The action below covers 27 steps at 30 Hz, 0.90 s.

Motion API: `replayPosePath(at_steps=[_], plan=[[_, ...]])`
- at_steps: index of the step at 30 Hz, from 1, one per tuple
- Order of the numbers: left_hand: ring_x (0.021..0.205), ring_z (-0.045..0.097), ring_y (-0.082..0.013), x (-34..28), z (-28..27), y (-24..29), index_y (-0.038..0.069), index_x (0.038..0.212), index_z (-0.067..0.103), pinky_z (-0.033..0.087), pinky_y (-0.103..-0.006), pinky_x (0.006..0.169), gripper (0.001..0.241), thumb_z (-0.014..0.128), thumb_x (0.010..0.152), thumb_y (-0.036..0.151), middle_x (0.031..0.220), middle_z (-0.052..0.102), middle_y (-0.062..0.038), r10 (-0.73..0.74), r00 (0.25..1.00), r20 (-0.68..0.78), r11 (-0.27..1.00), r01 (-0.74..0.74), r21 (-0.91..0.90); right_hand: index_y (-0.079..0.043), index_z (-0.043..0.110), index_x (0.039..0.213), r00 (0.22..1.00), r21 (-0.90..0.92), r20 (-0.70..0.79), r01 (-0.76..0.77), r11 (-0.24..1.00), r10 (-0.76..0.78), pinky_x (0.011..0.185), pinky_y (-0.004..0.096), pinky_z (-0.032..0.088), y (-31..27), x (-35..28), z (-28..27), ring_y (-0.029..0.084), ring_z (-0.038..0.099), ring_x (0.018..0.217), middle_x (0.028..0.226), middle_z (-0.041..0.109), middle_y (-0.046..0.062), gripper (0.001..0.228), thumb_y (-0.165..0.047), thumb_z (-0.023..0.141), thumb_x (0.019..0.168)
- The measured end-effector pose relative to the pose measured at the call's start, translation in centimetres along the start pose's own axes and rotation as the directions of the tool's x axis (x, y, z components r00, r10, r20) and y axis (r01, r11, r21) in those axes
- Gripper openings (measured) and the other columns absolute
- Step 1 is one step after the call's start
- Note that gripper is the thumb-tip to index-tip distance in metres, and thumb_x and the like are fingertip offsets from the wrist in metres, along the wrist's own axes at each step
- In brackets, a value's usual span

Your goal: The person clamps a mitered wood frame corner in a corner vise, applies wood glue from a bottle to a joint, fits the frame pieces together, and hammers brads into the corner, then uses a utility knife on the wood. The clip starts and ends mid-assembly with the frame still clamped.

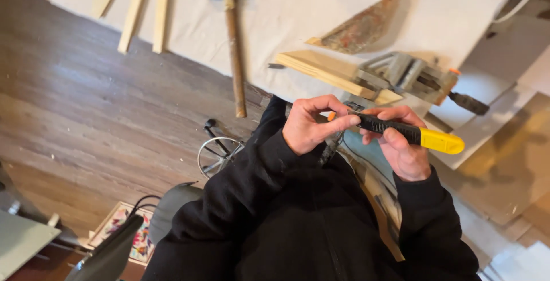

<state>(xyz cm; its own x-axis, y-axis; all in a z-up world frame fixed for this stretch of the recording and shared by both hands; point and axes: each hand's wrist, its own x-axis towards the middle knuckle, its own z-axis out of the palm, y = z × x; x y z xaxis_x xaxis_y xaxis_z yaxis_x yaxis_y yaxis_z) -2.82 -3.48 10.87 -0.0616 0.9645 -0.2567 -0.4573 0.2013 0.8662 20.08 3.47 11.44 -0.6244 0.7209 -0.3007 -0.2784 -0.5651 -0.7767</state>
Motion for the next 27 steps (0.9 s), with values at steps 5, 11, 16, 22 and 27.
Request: replayPosePath(at_steps=[5, 11, 16, 22, 27], plan=[[0.086, 0.066, -0.0069, -2.8, -3.9, 3.7, 0.001, 0.099, 0.076, 0.054, -0.0244, 0.080, 0.012, 0.074, 0.099, 0.012, 0.092, 0.076, -0.003, -0.076, 0.996, -0.047, 0.993, 0.072, -0.093, -0.001, 0.063, 0.120, 0.980, -0.122, 0.186, -0.047, 0.991, 0.070, 0.084, 0.040, 0.058, -0.6, 3.6, 2.9, 0.027, 0.069, 0.101, 0.128, 0.069, 0.027, 0.030, -0.022, 0.072, 0.101], [0.092, 0.069, -0.0102, -8.0, -10.4, 3.8, -0.001, 0.101, 0.074, 0.056, -0.0274, 0.087, 0.016, 0.066, 0.104, 0.013, 0.095, 0.075, -0.005, 0.004, 0.994, -0.107, 1.000, -0.005, -0.010, -0.001, 0.064, 0.104, 0.951, -0.288, 0.261, -0.087, 0.954, 0.166, 0.090, 0.036, 0.057, -1.8, 9.2, 11.0, 0.023, 0.069, 0.100, 0.116, 0.072, 0.022, 0.029, -0.030, 0.061, 0.104], [0.081, 0.067, -0.0108, -12.1, -18.4, -1.6, 0.002, 0.095, 0.065, 0.056, -0.0289, 0.079, 0.027, 0.053, 0.108, 0.023, 0.086, 0.070, -0.004, 0.098, 0.839, -0.534, 0.994, -0.105, 0.018, -0.007, 0.056, 0.107, 0.980, -0.580, 0.178, 0.031, 0.814, 0.090, 0.077, 0.032, 0.055, 1.4, 14.5, 12.3, 0.014, 0.056, 0.074, 0.089, 0.059, 0.009, 0.021, -0.027, 0.060, 0.113], [0.066, 0.051, -0.0032, -13.6, -24.7, -7.0, 0.008, 0.077, 0.055, 0.058, -0.0305, 0.078, 0.047, 0.055, 0.121, 0.025, 0.064, 0.053, 0.006, 0.278, 0.645, -0.712, 0.953, -0.279, 0.119, -0.008, 0.061, 0.128, 0.751, -0.805, 0.589, 0.575, 0.143, 0.299, 0.094, 0.046, 0.042, 5.6, 21.1, 16.8, 0.024, 0.056, 0.098, 0.104, 0.057, 0.008, 0.034, -0.014, 0.071, 0.096], [0.101, 0.070, -0.0144, -9.1, -23.5, 3.2, 0.001, 0.125, 0.063, 0.057, -0.0296, 0.090, 0.032, 0.070, 0.098, 0.016, 0.110, 0.073, -0.007, 0.468, 0.603, -0.647, 0.816, -0.014, 0.577, -0.021, 0.071, 0.115, 0.622, -0.516, 0.623, 0.783, -0.348, 0.475, 0.123, 0.058, 0.022, 9.3, 25.0, 13.9, 0.019, 0.054, 0.122, 0.112, 0.061, 0.002, 0.031, -0.006, 0.071, 0.089]])
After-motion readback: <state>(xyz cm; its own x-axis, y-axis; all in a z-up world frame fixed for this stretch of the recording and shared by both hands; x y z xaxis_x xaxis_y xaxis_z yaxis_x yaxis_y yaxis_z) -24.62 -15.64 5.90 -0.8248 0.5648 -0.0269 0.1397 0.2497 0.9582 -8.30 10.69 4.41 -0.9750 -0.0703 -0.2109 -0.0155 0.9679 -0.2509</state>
